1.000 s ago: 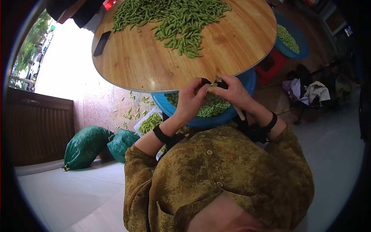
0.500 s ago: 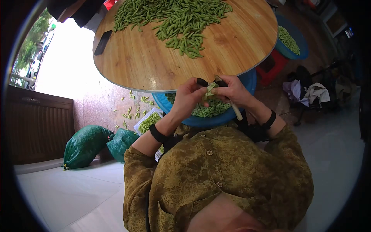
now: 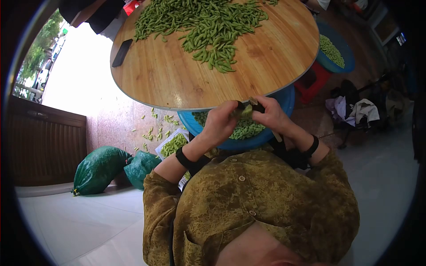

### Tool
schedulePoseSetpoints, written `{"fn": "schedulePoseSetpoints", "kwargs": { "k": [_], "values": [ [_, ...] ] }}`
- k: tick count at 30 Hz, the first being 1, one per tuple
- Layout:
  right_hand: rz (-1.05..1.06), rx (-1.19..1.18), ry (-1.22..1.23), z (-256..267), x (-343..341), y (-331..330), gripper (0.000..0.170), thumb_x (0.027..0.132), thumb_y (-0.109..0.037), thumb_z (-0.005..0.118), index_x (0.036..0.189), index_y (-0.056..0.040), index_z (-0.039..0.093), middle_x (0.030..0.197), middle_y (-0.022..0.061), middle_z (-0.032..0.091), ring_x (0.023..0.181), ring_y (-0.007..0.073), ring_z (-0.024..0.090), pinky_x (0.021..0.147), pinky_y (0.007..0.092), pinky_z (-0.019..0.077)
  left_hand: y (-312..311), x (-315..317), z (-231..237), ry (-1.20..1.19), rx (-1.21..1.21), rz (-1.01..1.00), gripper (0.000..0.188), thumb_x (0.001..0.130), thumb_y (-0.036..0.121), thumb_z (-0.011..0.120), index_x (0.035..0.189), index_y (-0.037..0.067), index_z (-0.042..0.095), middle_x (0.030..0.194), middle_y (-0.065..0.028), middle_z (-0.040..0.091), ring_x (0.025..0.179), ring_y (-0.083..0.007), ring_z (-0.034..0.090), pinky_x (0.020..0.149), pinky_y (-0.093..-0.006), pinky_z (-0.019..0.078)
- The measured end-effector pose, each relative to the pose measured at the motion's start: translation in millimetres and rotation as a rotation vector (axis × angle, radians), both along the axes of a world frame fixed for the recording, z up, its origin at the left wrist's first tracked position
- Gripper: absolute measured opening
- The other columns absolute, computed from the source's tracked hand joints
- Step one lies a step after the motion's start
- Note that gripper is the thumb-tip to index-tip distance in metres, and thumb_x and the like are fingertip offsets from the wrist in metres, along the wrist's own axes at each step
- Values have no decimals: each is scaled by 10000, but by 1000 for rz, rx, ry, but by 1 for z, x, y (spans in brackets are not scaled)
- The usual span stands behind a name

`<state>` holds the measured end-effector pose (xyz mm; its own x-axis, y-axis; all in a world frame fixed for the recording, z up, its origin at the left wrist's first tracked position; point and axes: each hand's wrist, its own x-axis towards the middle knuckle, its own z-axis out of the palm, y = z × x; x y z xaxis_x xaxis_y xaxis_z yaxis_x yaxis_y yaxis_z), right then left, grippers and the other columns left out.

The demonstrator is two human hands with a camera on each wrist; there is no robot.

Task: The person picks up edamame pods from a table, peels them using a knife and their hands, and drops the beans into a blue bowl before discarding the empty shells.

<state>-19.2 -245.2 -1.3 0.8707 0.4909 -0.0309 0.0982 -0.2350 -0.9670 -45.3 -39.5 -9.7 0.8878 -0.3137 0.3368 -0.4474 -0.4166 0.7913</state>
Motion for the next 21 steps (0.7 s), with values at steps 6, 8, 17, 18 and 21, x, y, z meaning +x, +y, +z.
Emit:
{"fn": "schedulePoseSetpoints", "kwargs": {
  "k": [6, 8, 17, 18, 21],
  "values": [
    [-7, 116, 210, 8, 2, -3, 146, 844, -93, 590, 937, 16, 560, 741, 21, 558, 551, 71, 495, 495, 241, 408, 40, -19, 34, 165, -58, 170, 228, 802, 22, 672, 1012, 2, 587, 829, -66, 663, 727, -99, 617, 637, -256, 482],
    [-9, 133, 263, 6, 2, -7, 157, 854, -103, 586, 954, 13, 553, 742, 24, 558, 522, 72, 487, 466, 233, 396, 81, -30, 59, 40, 368, 147, 177, 815, 91, 627, 961, 5, 579, 803, -187, 632, 744, -369, 622, 637, -441, 482],
    [32, 153, 408, -13, 6, 8, 215, 899, -180, 558, 1048, -31, 512, 719, 7, 508, 497, 52, 439, 419, 214, 354, 67, 54, 53, -173, 505, -9, 188, 798, 24, 576, 984, 13, 604, 878, -195, 590, 822, -396, 582, 693, -438, 479],
    [39, 174, 414, -12, 5, 8, 215, 901, -180, 552, 1051, -32, 509, 722, 6, 506, 498, 52, 436, 417, 213, 354, 53, 75, 43, -187, 538, -10, 194, 794, 22, 569, 985, 14, 601, 897, -194, 576, 835, -395, 576, 696, -441, 475],
    [68, 186, 416, -12, 5, 2, 213, 909, -171, 535, 1069, -35, 501, 729, 4, 501, 503, 54, 437, 412, 213, 353, 34, 122, 17, -242, 614, 8, 189, 789, 13, 554, 973, 13, 598, 918, -191, 553, 857, -389, 568, 707, -441, 468]
  ]
}}
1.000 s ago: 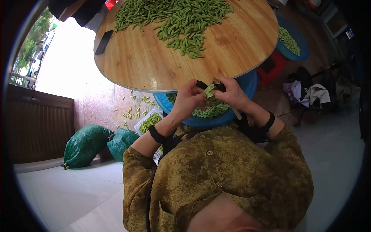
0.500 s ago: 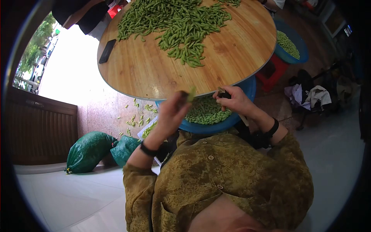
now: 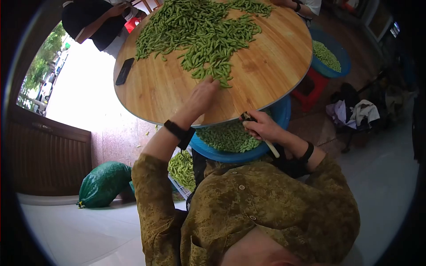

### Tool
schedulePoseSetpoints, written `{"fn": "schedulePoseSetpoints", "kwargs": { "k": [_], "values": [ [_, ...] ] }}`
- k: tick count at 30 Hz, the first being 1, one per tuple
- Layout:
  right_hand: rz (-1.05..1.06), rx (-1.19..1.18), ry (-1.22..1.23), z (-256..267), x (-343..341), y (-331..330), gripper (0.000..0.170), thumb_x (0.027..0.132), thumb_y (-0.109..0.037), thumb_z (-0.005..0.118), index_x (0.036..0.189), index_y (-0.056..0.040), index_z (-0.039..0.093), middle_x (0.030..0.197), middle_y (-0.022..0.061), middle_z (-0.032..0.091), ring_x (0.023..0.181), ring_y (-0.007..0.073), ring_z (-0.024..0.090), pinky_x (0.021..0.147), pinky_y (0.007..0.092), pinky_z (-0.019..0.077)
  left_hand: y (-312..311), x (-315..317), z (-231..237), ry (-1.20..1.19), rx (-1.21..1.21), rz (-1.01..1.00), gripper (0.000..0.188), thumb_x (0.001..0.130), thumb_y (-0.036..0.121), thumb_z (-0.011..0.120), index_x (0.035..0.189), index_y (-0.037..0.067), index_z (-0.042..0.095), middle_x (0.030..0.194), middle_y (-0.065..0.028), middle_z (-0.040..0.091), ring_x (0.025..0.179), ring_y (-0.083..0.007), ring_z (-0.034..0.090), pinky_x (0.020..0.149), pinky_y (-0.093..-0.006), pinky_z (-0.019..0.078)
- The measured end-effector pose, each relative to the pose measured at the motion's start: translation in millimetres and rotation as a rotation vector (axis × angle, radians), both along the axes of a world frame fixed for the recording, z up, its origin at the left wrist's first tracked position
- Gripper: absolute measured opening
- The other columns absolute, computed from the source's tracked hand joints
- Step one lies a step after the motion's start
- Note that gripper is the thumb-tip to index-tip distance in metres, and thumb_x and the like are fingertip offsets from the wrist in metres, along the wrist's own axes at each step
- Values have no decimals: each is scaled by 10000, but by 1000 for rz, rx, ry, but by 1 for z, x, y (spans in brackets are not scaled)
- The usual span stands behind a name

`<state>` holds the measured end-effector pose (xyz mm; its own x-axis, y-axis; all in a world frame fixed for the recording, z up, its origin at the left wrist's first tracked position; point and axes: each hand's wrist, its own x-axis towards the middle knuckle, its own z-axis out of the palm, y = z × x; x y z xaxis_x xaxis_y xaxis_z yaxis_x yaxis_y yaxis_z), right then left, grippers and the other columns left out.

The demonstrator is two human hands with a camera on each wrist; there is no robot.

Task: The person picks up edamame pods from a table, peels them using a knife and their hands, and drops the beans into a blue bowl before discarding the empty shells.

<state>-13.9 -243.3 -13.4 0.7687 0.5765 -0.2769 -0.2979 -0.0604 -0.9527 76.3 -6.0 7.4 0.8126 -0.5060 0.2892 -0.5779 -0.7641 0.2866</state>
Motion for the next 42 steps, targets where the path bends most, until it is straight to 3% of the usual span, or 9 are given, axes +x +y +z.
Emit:
{"fn": "schedulePoseSetpoints", "kwargs": {
  "k": [5, 8, 11, 13, 17, 26, 36, 39, 42],
  "values": [
    [-66, 69, 40, -5, 0, -6, 245, 935, -178, 494, 1129, -27, 490, 736, 6, 498, 507, 63, 438, 408, 212, 358, 6, 25, -25, -57, 7, 33, 194, 728, -1, 566, 921, -2, 586, 942, -204, 517, 854, -397, 561, 718, -434, 472],
    [-94, 217, 32, -8, 5, -5, 262, 947, -168, 461, 1171, -33, 481, 742, 13, 499, 514, 65, 439, 403, 209, 358, 7, 20, -22, -218, -71, -19, 176, 747, 39, 609, 918, 0, 610, 900, -179, 561, 827, -330, 592, 692, -398, 479],
    [-170, 326, 27, 15, 7, 3, 283, 957, -158, 447, 1214, -44, 468, 753, 19, 507, 521, 68, 446, 397, 208, 354, -1, -11, 0, 277, -479, 66, 137, 823, 92, 621, 914, -9, 633, 783, -88, 617, 689, -206, 609, 597, -328, 478],
    [-158, 384, 50, 14, 11, 7, 293, 960, -157, 445, 1232, -47, 461, 762, 20, 511, 528, 66, 450, 397, 203, 354, -12, -35, 22, 787, -874, 101, 126, 858, 110, 628, 898, -9, 631, 727, -46, 626, 589, -113, 577, 505, -256, 449],
    [-47, 501, 119, 18, 11, 11, 321, 973, -153, 432, 1280, -58, 436, 787, 24, 523, 549, 60, 460, 404, 185, 358, -22, -56, 19, 999, -1111, 58, 104, 872, 101, 622, 897, 0, 621, 729, -43, 623, 545, -100, 554, 466, -226, 419],
    [2, 528, 129, 27, 7, 12, 443, 987, -154, 412, 1416, -91, 319, 790, 17, 502, 544, 52, 423, 409, 176, 355, -21, -59, 12, 913, -1103, 27, 94, 864, 98, 636, 845, 7, 617, 700, -26, 610, 524, -81, 527, 465, -221, 402],
    [-92, 373, 9, 30, 3, 13, 401, 960, -125, 456, 1358, -82, 434, 724, -5, 486, 519, 32, 414, 410, 170, 339, -26, -67, 11, 794, -1114, 33, 106, 860, 75, 615, 930, -2, 633, 722, -2, 606, 567, -62, 523, 506, -204, 394],
    [-89, 343, -63, 27, 5, 10, 397, 952, -122, 476, 1347, -84, 454, 698, -17, 481, 518, 26, 418, 406, 170, 331, -24, -64, 9, 885, -1213, -18, 121, 855, 65, 605, 958, 5, 629, 724, -13, 600, 574, -75, 515, 512, -213, 393],
    [50, 375, -22, 30, 8, 1, 310, 942, -123, 496, 1243, -54, 522, 693, -19, 485, 535, 36, 452, 427, 188, 351, -21, -64, 10, 1200, -1392, -123, 119, 854, 55, 588, 958, 8, 621, 730, -29, 596, 566, -96, 503, 505, -227, 387]
  ]
}}
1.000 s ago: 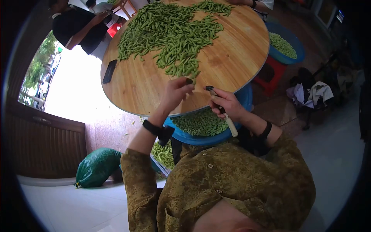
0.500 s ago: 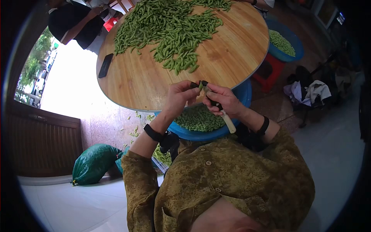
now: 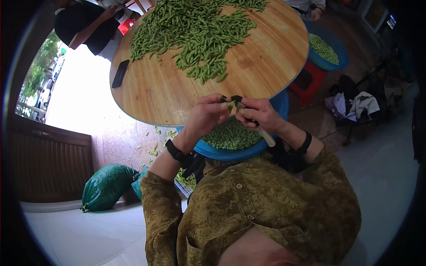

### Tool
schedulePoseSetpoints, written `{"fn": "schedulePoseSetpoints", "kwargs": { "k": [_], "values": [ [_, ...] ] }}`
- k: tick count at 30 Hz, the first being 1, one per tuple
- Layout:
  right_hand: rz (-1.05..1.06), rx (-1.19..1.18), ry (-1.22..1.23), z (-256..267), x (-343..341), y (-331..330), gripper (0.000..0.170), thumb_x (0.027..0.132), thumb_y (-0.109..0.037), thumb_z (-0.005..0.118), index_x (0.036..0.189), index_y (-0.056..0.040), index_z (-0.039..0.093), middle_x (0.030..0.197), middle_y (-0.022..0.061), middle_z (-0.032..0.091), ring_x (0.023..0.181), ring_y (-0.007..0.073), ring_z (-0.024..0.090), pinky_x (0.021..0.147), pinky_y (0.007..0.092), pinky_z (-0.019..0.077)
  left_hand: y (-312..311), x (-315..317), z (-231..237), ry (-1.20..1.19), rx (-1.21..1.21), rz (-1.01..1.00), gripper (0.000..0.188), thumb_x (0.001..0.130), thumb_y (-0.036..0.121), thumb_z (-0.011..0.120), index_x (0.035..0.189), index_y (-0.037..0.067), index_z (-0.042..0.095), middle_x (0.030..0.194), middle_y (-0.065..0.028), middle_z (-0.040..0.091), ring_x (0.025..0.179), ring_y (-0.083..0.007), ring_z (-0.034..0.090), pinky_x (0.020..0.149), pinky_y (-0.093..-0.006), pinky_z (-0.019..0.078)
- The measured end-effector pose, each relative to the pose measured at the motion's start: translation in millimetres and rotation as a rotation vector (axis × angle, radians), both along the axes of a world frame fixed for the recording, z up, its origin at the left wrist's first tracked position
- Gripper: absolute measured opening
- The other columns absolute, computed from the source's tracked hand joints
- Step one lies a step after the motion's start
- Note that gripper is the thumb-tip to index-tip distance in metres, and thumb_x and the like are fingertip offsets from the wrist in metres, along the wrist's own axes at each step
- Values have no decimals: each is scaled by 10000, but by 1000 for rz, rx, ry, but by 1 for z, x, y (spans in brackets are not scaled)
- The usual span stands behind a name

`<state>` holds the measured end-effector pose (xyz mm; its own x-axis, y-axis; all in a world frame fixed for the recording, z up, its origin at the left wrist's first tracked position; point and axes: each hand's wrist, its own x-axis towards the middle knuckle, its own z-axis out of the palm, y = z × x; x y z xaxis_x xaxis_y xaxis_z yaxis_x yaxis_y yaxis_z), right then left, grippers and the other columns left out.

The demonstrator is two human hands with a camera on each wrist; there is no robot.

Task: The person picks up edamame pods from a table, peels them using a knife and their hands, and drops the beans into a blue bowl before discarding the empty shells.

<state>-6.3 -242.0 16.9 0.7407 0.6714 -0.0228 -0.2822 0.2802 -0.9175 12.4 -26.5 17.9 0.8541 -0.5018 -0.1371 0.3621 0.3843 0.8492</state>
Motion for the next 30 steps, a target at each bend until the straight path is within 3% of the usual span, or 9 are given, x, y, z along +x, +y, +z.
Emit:
{"fn": "schedulePoseSetpoints", "kwargs": {
  "k": [2, 3, 9, 11, 14, 16, 18, 21, 30],
  "values": [
    [-166, -303, -361, 4, -8, 1, 186, 932, -120, 514, 1077, -13, 559, 699, -14, 504, 556, 48, 489, 462, 212, 379, -4, -3, -3, 128, -103, -61, 77, 861, 75, 580, 912, 17, 578, 724, -51, 570, 544, -122, 491, 482, -239, 377],
    [-163, -305, -359, 1, -8, 1, 186, 932, -120, 514, 1077, -13, 559, 699, -14, 504, 556, 48, 489, 462, 212, 379, -6, -4, -6, 130, -106, -59, 77, 861, 75, 580, 912, 17, 578, 724, -51, 570, 544, -122, 491, 482, -239, 377],
    [-356, -436, -1068, -37, -1, -6, 180, 933, -127, 524, 1066, -8, 544, 772, 5, 563, 556, 57, 497, 457, 217, 385, -25, -16, -17, 253, 101, 98, 78, 874, 91, 581, 918, 28, 575, 698, -35, 553, 542, -120, 499, 444, -249, 372],
    [-117, -145, 155, -20, -2, -11, 186, 935, -136, 531, 1090, -35, 545, 796, 17, 571, 538, 54, 473, 408, 195, 359, -29, -19, -12, -42, 175, 280, 88, 867, 91, 599, 935, 38, 584, 704, -27, 578, 559, -114, 531, 465, -227, 392],
    [-66, 57, 440, -18, -5, -8, 169, 940, -128, 518, 1085, -48, 549, 785, 20, 561, 526, 46, 449, 379, 174, 337, -27, -18, -12, -262, 207, 226, 93, 872, 88, 609, 950, 42, 589, 714, -25, 595, 556, -102, 544, 467, -221, 401],
    [-72, 76, 431, -22, -5, -5, 178, 942, -127, 506, 1094, -45, 547, 790, 20, 555, 528, 46, 447, 387, 178, 346, -23, -19, -12, -186, 211, 233, 89, 878, 86, 602, 949, 35, 586, 717, -32, 605, 565, -101, 554, 467, -219, 409],
    [-244, -104, 183, -24, -5, -2, 167, 931, -146, 532, 1059, -40, 556, 754, 11, 548, 516, 44, 449, 385, 186, 345, -19, -20, -13, -104, 217, 239, 85, 884, 83, 594, 948, 28, 583, 721, -39, 614, 574, -101, 564, 466, -217, 417],
    [-239, -209, 47, -17, -4, -1, 146, 909, -161, 569, 982, -35, 560, 708, 2, 542, 501, 42, 455, 386, 193, 346, -17, -21, -17, -100, 248, 232, 83, 884, 86, 599, 945, 32, 586, 711, -34, 617, 547, -92, 551, 466, -207, 409],
    [-155, -102, 229, -14, 0, 8, 107, 865, -118, 582, 906, -26, 545, 669, 20, 540, 459, 47, 446, 369, 198, 332, -19, -29, -10, -185, 260, 164, 191, 878, 63, 606, 1058, 30, 552, 718, -29, 620, 551, -81, 543, 471, -198, 394]
  ]
}}
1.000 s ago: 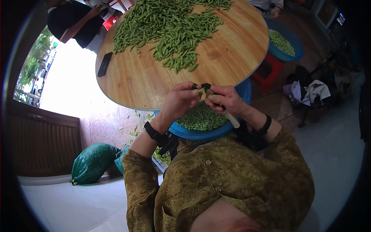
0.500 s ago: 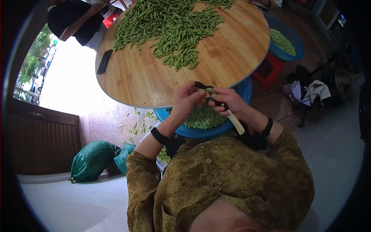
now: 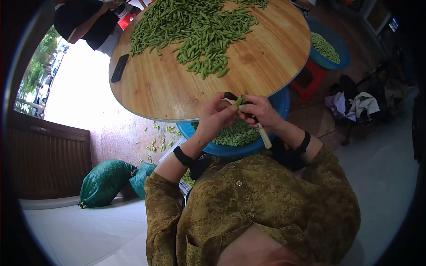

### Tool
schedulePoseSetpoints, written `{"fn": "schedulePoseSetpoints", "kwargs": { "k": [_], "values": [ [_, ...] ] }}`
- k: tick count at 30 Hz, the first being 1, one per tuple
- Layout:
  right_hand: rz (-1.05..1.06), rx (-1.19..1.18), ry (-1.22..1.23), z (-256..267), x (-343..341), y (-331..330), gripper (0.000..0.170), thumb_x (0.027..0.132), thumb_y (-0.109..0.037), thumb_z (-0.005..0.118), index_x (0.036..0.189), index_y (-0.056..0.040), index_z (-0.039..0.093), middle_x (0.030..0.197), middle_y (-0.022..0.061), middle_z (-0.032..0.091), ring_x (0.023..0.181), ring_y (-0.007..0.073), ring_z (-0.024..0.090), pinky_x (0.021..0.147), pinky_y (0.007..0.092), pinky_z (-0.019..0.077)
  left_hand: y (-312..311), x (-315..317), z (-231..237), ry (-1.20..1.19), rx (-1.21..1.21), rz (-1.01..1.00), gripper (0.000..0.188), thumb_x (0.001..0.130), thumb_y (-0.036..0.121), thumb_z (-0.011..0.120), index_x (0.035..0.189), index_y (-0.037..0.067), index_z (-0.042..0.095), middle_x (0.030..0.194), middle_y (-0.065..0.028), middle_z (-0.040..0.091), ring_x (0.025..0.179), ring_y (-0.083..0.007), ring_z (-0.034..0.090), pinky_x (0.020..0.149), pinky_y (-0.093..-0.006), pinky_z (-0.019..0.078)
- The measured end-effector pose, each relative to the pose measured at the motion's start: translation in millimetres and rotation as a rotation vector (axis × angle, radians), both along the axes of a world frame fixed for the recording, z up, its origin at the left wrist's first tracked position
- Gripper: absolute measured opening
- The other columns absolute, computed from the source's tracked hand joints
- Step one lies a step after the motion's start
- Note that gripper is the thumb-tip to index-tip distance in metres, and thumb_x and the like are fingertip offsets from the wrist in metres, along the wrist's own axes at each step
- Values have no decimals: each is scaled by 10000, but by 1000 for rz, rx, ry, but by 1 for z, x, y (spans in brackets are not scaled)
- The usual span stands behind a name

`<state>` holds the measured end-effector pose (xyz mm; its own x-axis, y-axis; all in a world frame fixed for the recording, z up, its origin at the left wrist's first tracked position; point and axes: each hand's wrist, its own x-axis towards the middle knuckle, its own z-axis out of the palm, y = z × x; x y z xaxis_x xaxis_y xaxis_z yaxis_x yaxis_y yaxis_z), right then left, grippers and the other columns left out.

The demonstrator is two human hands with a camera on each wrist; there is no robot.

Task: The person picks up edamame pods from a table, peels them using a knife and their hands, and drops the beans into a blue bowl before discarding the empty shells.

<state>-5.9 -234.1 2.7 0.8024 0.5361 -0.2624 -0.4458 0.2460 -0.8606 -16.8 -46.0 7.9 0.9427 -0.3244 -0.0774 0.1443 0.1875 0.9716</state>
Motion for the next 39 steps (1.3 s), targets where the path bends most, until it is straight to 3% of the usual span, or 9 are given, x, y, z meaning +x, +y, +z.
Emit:
{"fn": "schedulePoseSetpoints", "kwargs": {
  "k": [7, 13, 15, 17, 19, 21, 25, 27, 39],
  "values": [
    [45, 36, -56, -3, 2, -4, 106, 870, -109, 556, 915, -14, 535, 663, 30, 521, 447, 56, 424, 357, 199, 329, 10, -4, -8, -163, 47, -52, 250, 891, 62, 603, 1133, 66, 544, 814, 11, 617, 667, -47, 536, 546, -184, 414],
    [27, 140, 131, 2, 2, -4, 111, 902, -131, 534, 906, -20, 530, 679, 30, 503, 466, 53, 429, 358, 186, 326, 1, -14, 8, -100, -35, -70, 231, 866, 17, 613, 1092, 2, 566, 850, -22, 630, 682, -74, 559, 602, -207, 451],
    [113, 301, 348, -3, 6, -9, 137, 923, -165, 508, 914, -30, 527, 685, 25, 495, 473, 52, 423, 359, 178, 322, 2, -13, 8, -118, -73, -59, 206, 865, 13, 613, 1068, 1, 581, 858, -21, 632, 701, -74, 560, 623, -212, 455],
    [157, 327, 373, -14, 7, -9, 148, 930, -178, 498, 946, -34, 528, 685, 23, 490, 473, 52, 416, 359, 182, 323, 10, -7, 3, -148, -39, -152, 182, 874, 25, 609, 1054, 8, 586, 971, -26, 647, 797, -84, 569, 752, -231, 459],
    [204, 352, 397, -12, 5, -6, 163, 937, -191, 488, 977, -38, 529, 686, 20, 485, 472, 53, 410, 359, 185, 324, 7, -2, -3, -234, -22, -90, 164, 871, 29, 613, 1032, 5, 595, 955, -26, 646, 793, -81, 570, 736, -227, 458],
    [77, -11, 58, -3, -3, -1, 220, 947, -203, 480, 1081, -34, 521, 684, 14, 473, 469, 53, 396, 374, 189, 336, 8, 1, -8, -317, -3, -25, 147, 869, 34, 617, 1011, 1, 604, 939, -25, 645, 789, -79, 571, 720, -222, 457],
    [-76, -31, -144, 10, -12, -3, 286, 962, -206, 463, 1180, -25, 503, 687, 10, 473, 477, 50, 405, 393, 190, 348, 11, -1, -3, -17, 8, 1, 108, 862, 64, 634, 957, 14, 627, 776, -11, 630, 624, -60, 544, 545, -193, 412],
    [96, -75, -294, 14, -13, -8, 320, 977, -192, 439, 1244, -21, 475, 688, 0, 473, 488, 43, 413, 408, 179, 354, 9, -3, 1, 60, 16, -5, 78, 858, 70, 640, 922, 26, 642, 705, -9, 618, 553, -51, 518, 475, -182, 376],
    [175, 46, -222, 2, -16, -6, 401, 989, -165, 419, 1369, -41, 383, 685, -15, 471, 496, 26, 401, 402, 162, 351, 9, -5, -13, -16, 117, 58, 94, 857, 102, 660, 897, 17, 658, 704, 6, 622, 569, -36, 534, 474, -163, 369]
  ]
}}
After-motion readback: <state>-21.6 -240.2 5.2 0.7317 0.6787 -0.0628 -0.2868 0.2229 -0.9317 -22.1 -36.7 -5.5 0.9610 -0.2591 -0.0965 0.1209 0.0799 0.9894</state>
